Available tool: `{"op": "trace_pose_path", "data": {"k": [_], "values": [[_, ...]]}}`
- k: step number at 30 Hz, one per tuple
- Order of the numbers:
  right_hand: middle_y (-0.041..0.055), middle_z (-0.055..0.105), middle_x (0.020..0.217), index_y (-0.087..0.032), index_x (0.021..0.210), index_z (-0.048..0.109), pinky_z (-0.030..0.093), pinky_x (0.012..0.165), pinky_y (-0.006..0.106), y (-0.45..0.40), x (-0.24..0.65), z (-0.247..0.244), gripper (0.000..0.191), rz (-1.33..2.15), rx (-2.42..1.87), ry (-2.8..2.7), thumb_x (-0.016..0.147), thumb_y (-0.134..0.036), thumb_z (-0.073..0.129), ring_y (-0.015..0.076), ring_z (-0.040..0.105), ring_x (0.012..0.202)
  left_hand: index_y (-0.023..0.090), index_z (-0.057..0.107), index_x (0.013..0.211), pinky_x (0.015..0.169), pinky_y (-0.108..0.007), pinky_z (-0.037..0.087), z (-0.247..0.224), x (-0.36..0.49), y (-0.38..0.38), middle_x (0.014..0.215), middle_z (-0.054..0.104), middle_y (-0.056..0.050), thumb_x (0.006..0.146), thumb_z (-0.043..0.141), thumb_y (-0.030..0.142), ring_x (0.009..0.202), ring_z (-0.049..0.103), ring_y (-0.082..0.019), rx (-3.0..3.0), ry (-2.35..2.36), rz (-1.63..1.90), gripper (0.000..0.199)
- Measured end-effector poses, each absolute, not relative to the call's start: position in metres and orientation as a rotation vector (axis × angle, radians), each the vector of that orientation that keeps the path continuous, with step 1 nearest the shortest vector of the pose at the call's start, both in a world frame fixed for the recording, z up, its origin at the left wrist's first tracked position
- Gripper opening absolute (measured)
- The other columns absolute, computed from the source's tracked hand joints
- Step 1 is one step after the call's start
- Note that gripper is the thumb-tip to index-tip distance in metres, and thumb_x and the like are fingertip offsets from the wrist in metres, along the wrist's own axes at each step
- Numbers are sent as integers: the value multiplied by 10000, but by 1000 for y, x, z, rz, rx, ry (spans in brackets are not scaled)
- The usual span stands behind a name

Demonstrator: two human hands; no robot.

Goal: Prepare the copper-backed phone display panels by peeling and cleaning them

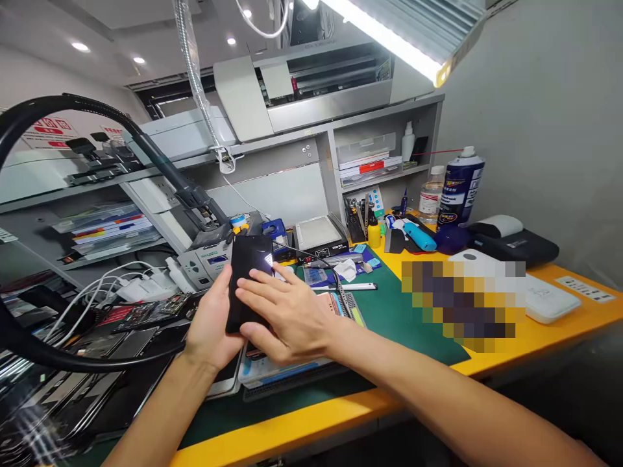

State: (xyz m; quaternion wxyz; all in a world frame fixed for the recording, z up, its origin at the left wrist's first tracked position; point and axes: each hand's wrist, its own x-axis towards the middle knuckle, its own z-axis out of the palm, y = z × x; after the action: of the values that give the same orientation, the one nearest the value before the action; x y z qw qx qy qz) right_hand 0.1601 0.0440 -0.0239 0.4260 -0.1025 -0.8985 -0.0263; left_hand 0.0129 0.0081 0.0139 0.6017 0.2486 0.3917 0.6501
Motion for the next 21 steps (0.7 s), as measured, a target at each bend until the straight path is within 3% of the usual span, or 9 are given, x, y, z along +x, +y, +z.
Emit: {"op": "trace_pose_path", "data": {"k": [6, 10, 14, 17, 19, 21], "values": [[90, 424, 1585, -146, 1464, 521, 147, 1222, 644, 48, 164, -17, 491, -148, -585, -2209, 1026, -341, 416, 359, 230, 1523, 232, 633, 1359, 970, -363, 572, 16, 13, 1, 1190, 761, -65, 1029, 418, 447, 1084, 722, -236, 634, 882, 1442, 449], [38, 359, 1625, -319, 1399, 605, 154, 1214, 645, 46, 164, -19, 427, -186, -452, -2219, 988, -378, 507, 368, 140, 1544, 210, 622, 1378, 968, -391, 578, 15, 7, 0, 1207, 754, -88, 1017, 419, 488, 1110, 711, -265, 676, 837, 1456, 498], [55, 211, 1669, -321, 1396, 609, 184, 1210, 631, 57, 167, -19, 419, -160, -614, -2028, 994, -285, 496, 372, 71, 1550, 204, 638, 1359, 920, -425, 603, 13, 3, -2, 1158, 767, -95, 1030, 360, 501, 1061, 728, -282, 738, 767, 1376, 523], [135, 259, 1630, -243, 1467, 521, 223, 1211, 602, 62, 167, -17, 481, 60, -657, -1931, 991, -312, 505, 343, 170, 1532, 204, 678, 1300, 859, -428, 624, 14, 4, -3, 1060, 789, -88, 1029, 352, 501, 978, 748, -285, 760, 771, 1377, 518], [173, 360, 1564, -205, 1516, 427, 353, 1157, 564, 61, 166, -14, 595, 429, -669, -1838, 965, -387, 561, 324, 354, 1446, 183, 709, 1238, 797, -433, 637, 14, 5, -2, 970, 796, -99, 1022, 332, 529, 894, 759, -291, 760, 792, 1386, 556], [159, 483, 1462, -206, 1494, 434, 541, 959, 482, 59, 166, -9, 638, 913, -628, -1731, 926, -436, 612, 292, 568, 1207, 160, 729, 1182, 712, -432, 643, 13, 6, 1, 905, 792, -115, 1019, 302, 548, 796, 759, -288, 787, 807, 1382, 601]]}}
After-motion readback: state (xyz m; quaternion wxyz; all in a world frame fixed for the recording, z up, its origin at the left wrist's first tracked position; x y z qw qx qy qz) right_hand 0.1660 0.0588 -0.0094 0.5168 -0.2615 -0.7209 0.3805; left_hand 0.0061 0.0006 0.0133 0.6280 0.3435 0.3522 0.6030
